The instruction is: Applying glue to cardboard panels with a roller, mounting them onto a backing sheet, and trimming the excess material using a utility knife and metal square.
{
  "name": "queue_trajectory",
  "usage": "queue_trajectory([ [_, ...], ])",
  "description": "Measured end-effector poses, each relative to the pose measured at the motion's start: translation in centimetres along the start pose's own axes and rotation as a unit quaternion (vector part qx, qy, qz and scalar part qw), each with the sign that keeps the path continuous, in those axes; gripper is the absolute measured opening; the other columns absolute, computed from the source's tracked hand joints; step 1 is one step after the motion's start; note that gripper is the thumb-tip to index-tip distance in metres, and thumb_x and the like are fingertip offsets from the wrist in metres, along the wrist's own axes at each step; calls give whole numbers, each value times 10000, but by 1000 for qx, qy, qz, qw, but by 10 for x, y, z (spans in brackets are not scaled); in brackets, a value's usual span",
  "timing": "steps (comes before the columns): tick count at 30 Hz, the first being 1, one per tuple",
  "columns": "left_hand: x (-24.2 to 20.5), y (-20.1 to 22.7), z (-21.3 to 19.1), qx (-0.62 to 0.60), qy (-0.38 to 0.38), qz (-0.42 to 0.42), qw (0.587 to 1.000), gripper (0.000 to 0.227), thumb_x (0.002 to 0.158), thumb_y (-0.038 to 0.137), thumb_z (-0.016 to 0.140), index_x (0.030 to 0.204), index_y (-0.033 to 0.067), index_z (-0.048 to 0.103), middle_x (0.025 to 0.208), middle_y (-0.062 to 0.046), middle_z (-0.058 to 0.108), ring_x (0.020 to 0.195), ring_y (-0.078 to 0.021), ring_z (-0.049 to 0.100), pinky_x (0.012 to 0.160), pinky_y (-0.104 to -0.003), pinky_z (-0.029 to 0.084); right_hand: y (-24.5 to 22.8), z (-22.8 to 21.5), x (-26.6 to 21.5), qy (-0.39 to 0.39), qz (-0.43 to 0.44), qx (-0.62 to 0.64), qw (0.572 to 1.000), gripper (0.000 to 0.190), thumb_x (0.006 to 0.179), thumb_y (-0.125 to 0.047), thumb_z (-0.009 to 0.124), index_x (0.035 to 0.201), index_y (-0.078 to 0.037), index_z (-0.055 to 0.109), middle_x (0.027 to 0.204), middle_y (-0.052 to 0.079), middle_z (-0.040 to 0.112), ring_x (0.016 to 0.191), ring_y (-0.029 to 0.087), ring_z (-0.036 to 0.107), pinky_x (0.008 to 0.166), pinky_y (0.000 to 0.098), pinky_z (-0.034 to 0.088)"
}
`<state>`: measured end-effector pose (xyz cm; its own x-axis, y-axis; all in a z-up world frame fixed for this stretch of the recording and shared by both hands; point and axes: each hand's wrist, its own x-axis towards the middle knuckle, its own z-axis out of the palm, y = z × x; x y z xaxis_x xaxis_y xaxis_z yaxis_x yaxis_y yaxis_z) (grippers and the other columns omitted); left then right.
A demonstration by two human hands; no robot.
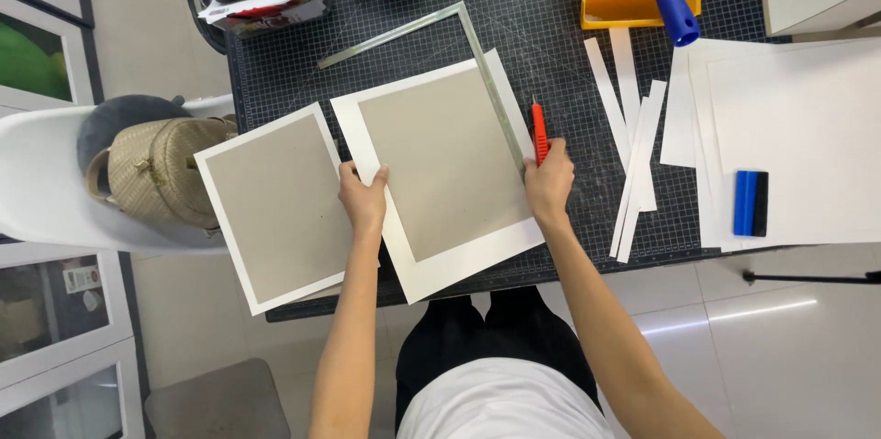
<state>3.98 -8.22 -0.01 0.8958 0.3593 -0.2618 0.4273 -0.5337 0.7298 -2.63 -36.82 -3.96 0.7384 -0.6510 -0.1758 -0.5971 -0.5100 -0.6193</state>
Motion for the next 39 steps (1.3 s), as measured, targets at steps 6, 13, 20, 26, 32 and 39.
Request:
queue_trajectory([
  [6,-20,29,-32,-35,-25,4,999,396,885,116,755,1196,1,538,1227,-289,641,1219,-446,582,973,-547,531,20,-32,8,69,54,40,995,392,826,-118,787,1176,-50,624,1003,229,729,922,432,715,763,521,585],
  [13,-36,1,-52,-97,4,-21,995,444,909,101,729,1272,-55,524,1216,-306,635,1214,-449,581,958,-564,529,63,-69,-39,96,-17,-95,991,307,828,-38,802,1079,-44,624,1043,136,626,1015,366,615,879,536,470],
  [20,-42,-52,-100,-170,106,-35,979,480,920,58,730,1313,-78,490,1204,-293,607,1217,-409,574,991,-491,490,58,-46,-118,-101,9,-10,995,304,741,-142,876,958,3,720,1041,171,630,1019,371,611,850,487,525],
  [26,-77,-63,-95,-290,206,-104,929,555,955,108,727,1367,-90,410,1283,-267,537,1293,-342,509,1097,-440,413,37,-54,-148,-124,-3,-3,992,380,675,-153,922,905,6,665,1106,179,575,1085,395,549,917,456,484],
  [32,-146,-24,-70,-392,109,-293,865,574,915,60,707,1382,-85,405,1295,-250,509,1148,-357,621,927,-454,558,67,-62,-152,-122,39,-61,990,305,728,-129,888,938,-71,676,897,107,642,967,343,624,851,401,515],
  [39,-182,-32,-57,-353,17,-338,872,570,935,72,672,1384,-146,396,1263,-295,545,1091,-394,674,892,-423,606,122,-48,-156,-16,-14,-89,996,334,625,53,782,892,-63,618,1164,139,551,1072,430,584,916,446,508],
])
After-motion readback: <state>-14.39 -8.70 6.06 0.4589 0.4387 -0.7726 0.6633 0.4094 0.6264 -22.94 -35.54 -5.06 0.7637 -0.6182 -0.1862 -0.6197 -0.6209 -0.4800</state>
